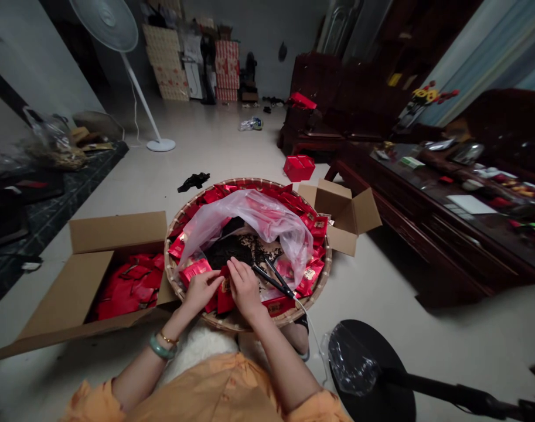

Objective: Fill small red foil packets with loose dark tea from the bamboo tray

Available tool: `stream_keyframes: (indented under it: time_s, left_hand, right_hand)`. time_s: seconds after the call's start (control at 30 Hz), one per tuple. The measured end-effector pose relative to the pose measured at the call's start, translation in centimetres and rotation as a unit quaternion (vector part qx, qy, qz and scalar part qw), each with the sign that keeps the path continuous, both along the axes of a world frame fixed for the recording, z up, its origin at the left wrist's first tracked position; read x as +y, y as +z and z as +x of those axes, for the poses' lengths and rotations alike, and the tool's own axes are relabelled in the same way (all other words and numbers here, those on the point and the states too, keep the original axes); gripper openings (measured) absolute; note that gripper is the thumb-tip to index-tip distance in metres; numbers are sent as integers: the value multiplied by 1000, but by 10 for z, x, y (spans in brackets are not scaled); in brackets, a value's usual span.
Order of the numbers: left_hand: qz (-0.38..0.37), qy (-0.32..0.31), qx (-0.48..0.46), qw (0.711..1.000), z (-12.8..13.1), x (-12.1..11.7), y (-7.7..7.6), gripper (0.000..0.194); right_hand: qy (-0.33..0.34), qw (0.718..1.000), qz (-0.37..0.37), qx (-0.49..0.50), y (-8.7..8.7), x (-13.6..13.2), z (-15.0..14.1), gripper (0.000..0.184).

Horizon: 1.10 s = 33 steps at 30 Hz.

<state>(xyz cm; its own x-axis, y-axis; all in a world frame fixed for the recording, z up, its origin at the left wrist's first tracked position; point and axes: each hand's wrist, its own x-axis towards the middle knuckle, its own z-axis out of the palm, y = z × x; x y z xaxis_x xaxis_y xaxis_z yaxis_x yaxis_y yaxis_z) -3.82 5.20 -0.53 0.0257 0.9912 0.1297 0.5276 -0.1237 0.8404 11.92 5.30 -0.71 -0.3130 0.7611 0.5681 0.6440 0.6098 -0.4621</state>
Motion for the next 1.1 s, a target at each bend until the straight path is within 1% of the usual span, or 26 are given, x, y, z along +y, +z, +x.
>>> stream_keyframes:
  time_s: [0.1, 0.17, 0.23, 0.33, 0.43, 0.5, 0.6, 0.7, 0.77, 0.87, 0.9, 0.93, 1.0, 1.1]
  left_hand:
    - [-54, 18, -38, 998, 4, -2, -2, 20]
    - [-71, 21, -49, 996, 5, -2, 0, 21]
    - [-65, 11, -35, 997, 5, -3, 3, 22]
    - [-49, -8, 0, 999, 5, -4, 9, 23]
    - [-50, -10, 20, 999, 5, -5, 11, 24]
    - [-50, -13, 30, 998, 6, -7, 10, 25]
    - [-42, -25, 39, 998, 6, -7, 9, 25]
    - [-57, -45, 21, 997, 2, -5, 10, 27]
    - [-81, -88, -1, 993, -3, -2, 11, 32]
    - [-114, -190, -22, 975, -9, -1, 10, 35]
    - [-120, -208, -26, 970, -10, -1, 9, 35]
    - [-122, -211, -29, 969, -10, -1, 8, 36]
    - [-114, -185, -32, 976, -8, -2, 6, 36]
    - [-90, -160, -2, 983, -4, -4, 7, 33]
  right_hand:
    - [9, 1000, -9, 6, -7, -3, 1, 44]
    - [9, 1000, -20, 19, -6, -4, 2, 37]
    - [-7, 999, -32, 40, -3, -3, 3, 30]
    - [-50, 996, -46, 60, 3, -1, 5, 22]
    - [-52, 996, -62, 42, 4, 1, 8, 14]
    - [-37, 997, -69, 14, 3, 1, 9, 14]
    - [-10, 998, -64, -19, 4, 0, 13, 19]
    - [18, 998, -52, 1, 9, -1, 19, 21]
    - [11, 998, -46, 33, 14, -1, 23, 21]
    - [-13, 997, -45, 67, 19, -2, 28, 22]
    - [-18, 996, -46, 71, 20, -2, 29, 23]
    - [-22, 996, -46, 70, 20, -3, 29, 23]
    - [-25, 997, -45, 60, 19, -5, 28, 23]
    - [-16, 998, -44, 33, 15, -7, 28, 20]
